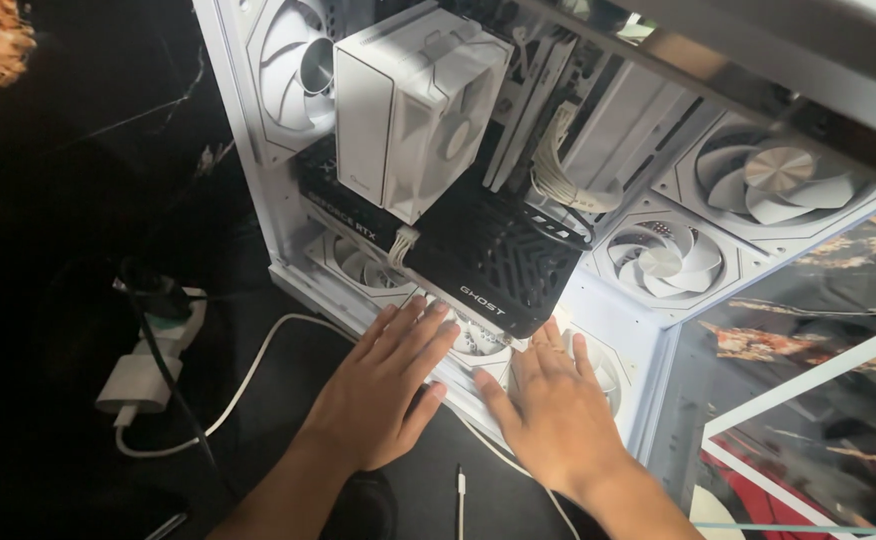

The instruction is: Cleaning a computer monitor and the interior components of a PC case using a microfibre cloth.

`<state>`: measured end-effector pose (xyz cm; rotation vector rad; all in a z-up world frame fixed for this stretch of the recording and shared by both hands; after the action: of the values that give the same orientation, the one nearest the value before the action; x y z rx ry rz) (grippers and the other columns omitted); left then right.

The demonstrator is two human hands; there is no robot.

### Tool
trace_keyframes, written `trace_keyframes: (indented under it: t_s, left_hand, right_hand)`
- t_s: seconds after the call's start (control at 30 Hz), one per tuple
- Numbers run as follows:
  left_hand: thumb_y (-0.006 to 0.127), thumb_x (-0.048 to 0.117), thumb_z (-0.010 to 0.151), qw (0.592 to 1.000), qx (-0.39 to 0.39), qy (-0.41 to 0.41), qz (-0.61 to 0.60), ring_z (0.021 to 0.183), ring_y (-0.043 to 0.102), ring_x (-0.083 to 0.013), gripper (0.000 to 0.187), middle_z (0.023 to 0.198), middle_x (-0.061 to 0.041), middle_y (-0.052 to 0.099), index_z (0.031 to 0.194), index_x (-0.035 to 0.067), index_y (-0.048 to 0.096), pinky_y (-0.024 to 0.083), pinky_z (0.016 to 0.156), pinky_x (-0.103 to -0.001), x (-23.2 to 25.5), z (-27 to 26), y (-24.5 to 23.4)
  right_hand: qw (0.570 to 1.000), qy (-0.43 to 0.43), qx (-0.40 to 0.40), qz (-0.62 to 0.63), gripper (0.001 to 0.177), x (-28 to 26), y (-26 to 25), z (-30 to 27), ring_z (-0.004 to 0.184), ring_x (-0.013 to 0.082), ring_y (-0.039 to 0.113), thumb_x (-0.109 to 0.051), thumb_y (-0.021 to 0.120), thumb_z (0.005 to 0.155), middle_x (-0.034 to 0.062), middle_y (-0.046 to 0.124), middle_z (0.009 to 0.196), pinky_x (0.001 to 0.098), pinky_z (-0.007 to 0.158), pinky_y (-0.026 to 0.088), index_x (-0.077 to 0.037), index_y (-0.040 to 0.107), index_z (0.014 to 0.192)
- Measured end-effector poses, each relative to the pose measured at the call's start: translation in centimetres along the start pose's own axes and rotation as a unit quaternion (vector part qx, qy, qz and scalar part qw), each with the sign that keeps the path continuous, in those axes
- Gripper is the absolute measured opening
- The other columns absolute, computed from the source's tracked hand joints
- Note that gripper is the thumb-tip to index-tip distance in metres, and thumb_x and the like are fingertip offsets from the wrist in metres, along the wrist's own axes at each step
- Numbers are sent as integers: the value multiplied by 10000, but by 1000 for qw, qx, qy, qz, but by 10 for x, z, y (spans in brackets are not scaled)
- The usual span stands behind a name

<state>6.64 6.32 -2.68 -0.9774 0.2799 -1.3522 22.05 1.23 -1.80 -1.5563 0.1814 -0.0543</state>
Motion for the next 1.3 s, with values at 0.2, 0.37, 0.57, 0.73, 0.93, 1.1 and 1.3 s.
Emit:
trace_keyframes:
  t_s: [0.2, 0.37, 0.57, 0.73, 0.93, 1.1, 1.3]
  left_hand:
    - [594, 246, 956, 1000, 6, -2, 3, 1500, 299, -419, 577, 1571, -203, 400, 1468, 16, 461, 211, 1218, -544, -1, -3, 3]
    - [608, 243, 941, 1000, -8, -17, 8, 1487, 310, -414, 540, 1527, -200, 438, 1424, 30, 493, 216, 1213, -542, -2, -3, 4]
    - [630, 231, 937, 1000, 13, -8, 1, 1481, 327, -416, 517, 1491, -204, 468, 1401, 36, 513, 233, 1216, -543, -2, -3, 3]
    - [643, 228, 926, 1000, 16, -11, -1, 1473, 339, -431, 496, 1458, -200, 488, 1370, 38, 528, 242, 1214, -547, -2, -4, 1]
    - [659, 229, 907, 1000, 4, -15, -3, 1464, 345, -439, 494, 1415, -206, 504, 1337, 20, 535, 245, 1210, -556, -5, -4, 4]
    - [670, 221, 899, 999, 44, 7, 0, 1459, 364, -424, 509, 1407, -196, 520, 1347, 25, 531, 272, 1197, -551, -2, -4, 0]
    - [683, 204, 880, 999, 46, 6, -14, 1420, 398, -436, 520, 1377, -200, 523, 1340, 13, 532, 273, 1179, -566, -1, -2, -3]
  right_hand:
    - [999, -21, 37, 7, 784, 0, -2, -4, 1515, 429, 218, -518, 465, 965, 308, 327, 1585, 512, 1172, 108, 66, 401, 1485]
    - [1000, -8, 5, 11, 723, 12, 4, -8, 1502, 402, 268, -532, 469, 967, 314, 402, 1518, 490, 1225, 118, 46, 496, 1402]
    - [993, -26, 97, 66, 537, 13, -8, -7, 1384, 424, 429, -408, 530, 1005, 326, 552, 1357, 483, 1196, 249, 85, 633, 1192]
    - [975, -32, 183, 123, 256, 17, -25, -7, 1083, 415, 622, -104, 647, 789, 221, 724, 1188, 452, 904, 505, -10, 751, 1004]
    - [944, 72, 266, 183, 138, 53, -27, -5, 841, 326, 717, -83, 714, 836, 177, 735, 964, 405, 788, 578, -25, 753, 954]
    - [930, 150, 314, 119, 223, 61, -46, -41, 779, 350, 678, -10, 652, 881, 204, 673, 900, 443, 733, 541, 6, 728, 1090]
    - [910, 216, 327, 134, 205, 87, -17, -63, 809, 337, 672, 7, 656, 869, 199, 650, 1033, 423, 726, 535, -6, 719, 1064]
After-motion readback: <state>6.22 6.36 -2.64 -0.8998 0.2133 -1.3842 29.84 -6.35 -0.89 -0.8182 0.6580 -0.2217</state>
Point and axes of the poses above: each hand's wrist, its own z-axis towards the middle knuckle, its own y-axis out of the palm, x = y × z, the point moved 8 cm from there along z, towards the middle knuckle
